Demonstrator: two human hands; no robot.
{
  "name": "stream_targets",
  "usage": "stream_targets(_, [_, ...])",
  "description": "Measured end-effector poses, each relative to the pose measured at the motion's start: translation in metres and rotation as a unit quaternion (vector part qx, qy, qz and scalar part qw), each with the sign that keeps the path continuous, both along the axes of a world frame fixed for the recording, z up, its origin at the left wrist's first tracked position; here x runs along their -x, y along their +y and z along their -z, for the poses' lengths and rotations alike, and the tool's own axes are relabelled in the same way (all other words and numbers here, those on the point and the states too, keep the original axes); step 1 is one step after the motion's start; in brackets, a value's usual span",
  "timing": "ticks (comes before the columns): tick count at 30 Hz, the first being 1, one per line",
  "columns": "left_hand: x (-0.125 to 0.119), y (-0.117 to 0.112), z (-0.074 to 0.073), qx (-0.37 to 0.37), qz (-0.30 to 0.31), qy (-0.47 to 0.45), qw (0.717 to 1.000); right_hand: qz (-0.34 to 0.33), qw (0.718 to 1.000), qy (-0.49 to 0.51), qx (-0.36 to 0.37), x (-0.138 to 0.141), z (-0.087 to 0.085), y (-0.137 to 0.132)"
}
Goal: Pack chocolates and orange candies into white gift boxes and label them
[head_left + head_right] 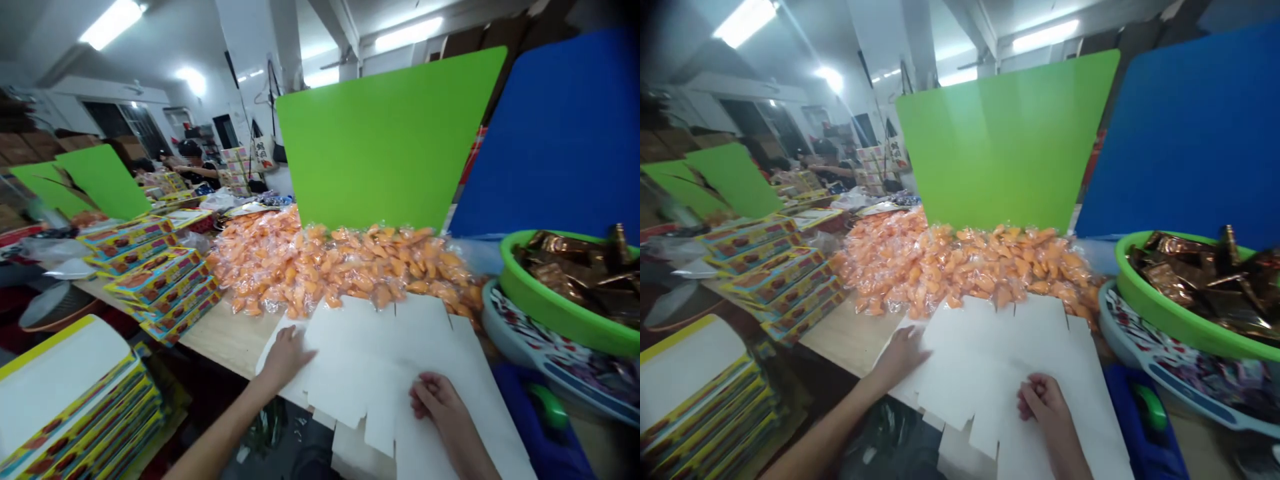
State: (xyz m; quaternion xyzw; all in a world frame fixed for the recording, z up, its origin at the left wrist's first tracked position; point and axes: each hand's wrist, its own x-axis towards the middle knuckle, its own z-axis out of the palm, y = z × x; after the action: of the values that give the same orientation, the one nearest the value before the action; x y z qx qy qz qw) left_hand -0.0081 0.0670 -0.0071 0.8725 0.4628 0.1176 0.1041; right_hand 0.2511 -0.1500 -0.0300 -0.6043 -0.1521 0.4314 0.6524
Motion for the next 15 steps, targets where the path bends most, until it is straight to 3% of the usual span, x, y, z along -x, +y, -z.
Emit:
stream_targets(3, [-0.028,-0.027,0.001,0.088,-0.048,-0.015,0.995,-0.002,1.000,0.002,-0.015,0.000,-0.002,-0.001])
stream_targets(7, [-0.033,-0.028,-0.013,0.084,-0.072,-0.046,0.993,-0.013,0.999,0.005,-0.035,0.001,-0.003,0.000])
stream_targets(10, [-0.034,-0.026,-0.026,0.128,-0.100,-0.135,0.978,-0.019,0.999,-0.003,-0.043,0.003,-0.006,0.001])
stream_targets(12, [-0.035,-0.025,-0.041,0.214,-0.105,-0.202,0.950,-0.026,0.999,-0.006,-0.044,0.001,-0.015,-0.002])
stream_targets(15, [-0.032,-0.017,-0.074,0.408,-0.098,-0.302,0.856,-0.014,0.997,-0.062,-0.050,-0.011,-0.047,-0.018])
